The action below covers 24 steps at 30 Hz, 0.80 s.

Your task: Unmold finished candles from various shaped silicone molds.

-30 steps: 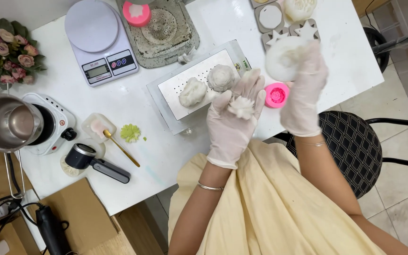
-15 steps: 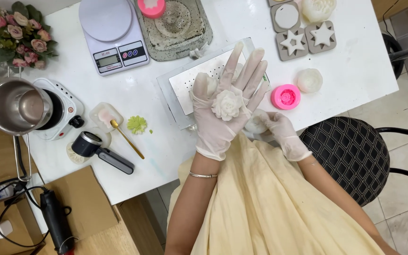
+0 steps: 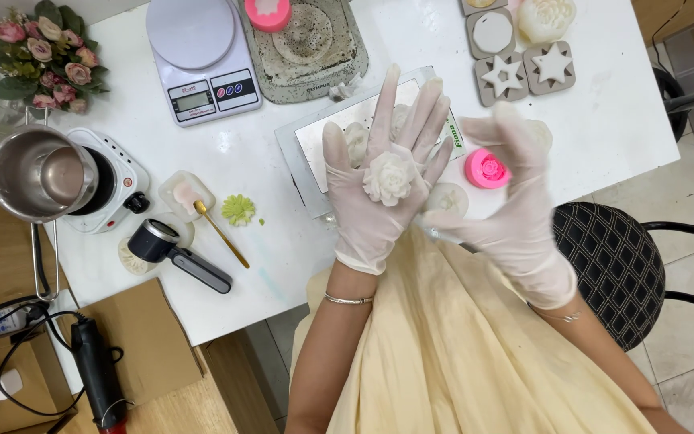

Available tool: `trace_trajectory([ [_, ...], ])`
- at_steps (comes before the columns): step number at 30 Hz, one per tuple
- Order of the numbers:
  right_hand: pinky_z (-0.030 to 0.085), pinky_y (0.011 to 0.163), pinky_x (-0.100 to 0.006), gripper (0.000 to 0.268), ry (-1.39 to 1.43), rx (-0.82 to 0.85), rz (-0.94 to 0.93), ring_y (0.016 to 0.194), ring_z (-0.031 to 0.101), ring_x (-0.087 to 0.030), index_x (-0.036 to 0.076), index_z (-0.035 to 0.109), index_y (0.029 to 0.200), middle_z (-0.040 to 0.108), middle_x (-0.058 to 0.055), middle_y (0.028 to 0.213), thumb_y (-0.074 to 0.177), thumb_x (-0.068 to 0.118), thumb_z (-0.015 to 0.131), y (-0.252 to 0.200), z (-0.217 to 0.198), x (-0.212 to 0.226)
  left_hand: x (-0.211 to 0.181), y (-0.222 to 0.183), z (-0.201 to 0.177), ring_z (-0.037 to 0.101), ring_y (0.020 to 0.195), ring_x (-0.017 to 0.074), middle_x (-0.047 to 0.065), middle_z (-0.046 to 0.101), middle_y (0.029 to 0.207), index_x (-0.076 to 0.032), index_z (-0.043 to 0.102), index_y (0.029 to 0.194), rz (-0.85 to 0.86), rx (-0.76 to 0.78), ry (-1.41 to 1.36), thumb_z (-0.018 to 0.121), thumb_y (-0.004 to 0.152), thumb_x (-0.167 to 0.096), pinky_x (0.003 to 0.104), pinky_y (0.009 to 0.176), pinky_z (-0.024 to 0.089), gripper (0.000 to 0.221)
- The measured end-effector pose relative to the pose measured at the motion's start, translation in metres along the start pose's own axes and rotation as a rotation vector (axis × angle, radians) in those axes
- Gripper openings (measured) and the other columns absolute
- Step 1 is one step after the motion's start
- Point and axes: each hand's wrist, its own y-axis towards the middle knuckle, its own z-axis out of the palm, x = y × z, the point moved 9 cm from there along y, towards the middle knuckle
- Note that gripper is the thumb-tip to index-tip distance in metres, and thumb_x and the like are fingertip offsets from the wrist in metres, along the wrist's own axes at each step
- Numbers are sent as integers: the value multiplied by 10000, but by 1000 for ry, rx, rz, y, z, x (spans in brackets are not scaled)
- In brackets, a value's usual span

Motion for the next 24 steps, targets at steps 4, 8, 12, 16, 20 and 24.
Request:
trace_trajectory([
  [4, 442, 1049, -347, 1163, -129, 206, -188, 1201, 626, -185, 42, 295, 1530, 625, -137, 1350, 626, 336, 966, 0, 38, 18, 2, -5, 6, 232, 1588, 281, 143, 212, 1742, -252, 163, 1724, 25, 22, 94, 574, 952, -712, 444, 1314, 242, 989],
  [8, 289, 1131, -484, 1068, -335, 204, -252, 1243, 632, -227, 39, 385, 1512, 695, -61, 1282, 650, 230, 988, -12, 55, 5, -3, -11, 2, 320, 1547, 295, 176, 245, 1714, -205, 166, 1713, 37, -6, 131, 479, 999, -711, 444, 1303, 263, 930],
  [12, 486, 1153, -339, 802, 177, 171, -36, 1234, 619, -172, 48, 447, 1532, 648, -98, 1346, 860, 55, 884, -8, 35, -34, -36, -20, -60, 501, 1203, 266, 183, 545, 1517, -45, 424, 1621, -89, -291, 635, 490, 1072, -569, 427, 1088, 383, 761],
  [16, 533, 1105, -317, 845, 186, 78, -55, 1204, 655, -141, 67, 410, 1599, 665, -92, 1353, 886, 25, 861, 28, 9, -49, -95, -51, -38, 630, 1116, 255, 116, 678, 1289, -120, 522, 1456, 70, -687, 1094, 635, 902, -457, 481, 994, 531, 659],
  [20, 504, 1176, -347, 859, -15, 147, -14, 1286, 618, -170, 49, 378, 1604, 631, -101, 1407, 900, 28, 870, 49, 24, -66, -109, -43, -13, 588, 1264, 285, 155, 606, 1388, -62, 499, 1471, 390, -569, 1989, 764, 868, -341, 448, 1107, 469, 715],
  [24, 457, 1171, -362, 864, -10, 304, 5, 1296, 602, -205, 62, 408, 1590, 651, -107, 1373, 859, 35, 868, 61, 58, -79, -76, -25, -8, 532, 1306, 373, 191, 520, 1439, -46, 390, 1499, 577, -272, 2611, 830, 719, -364, 553, 1121, 296, 950],
])
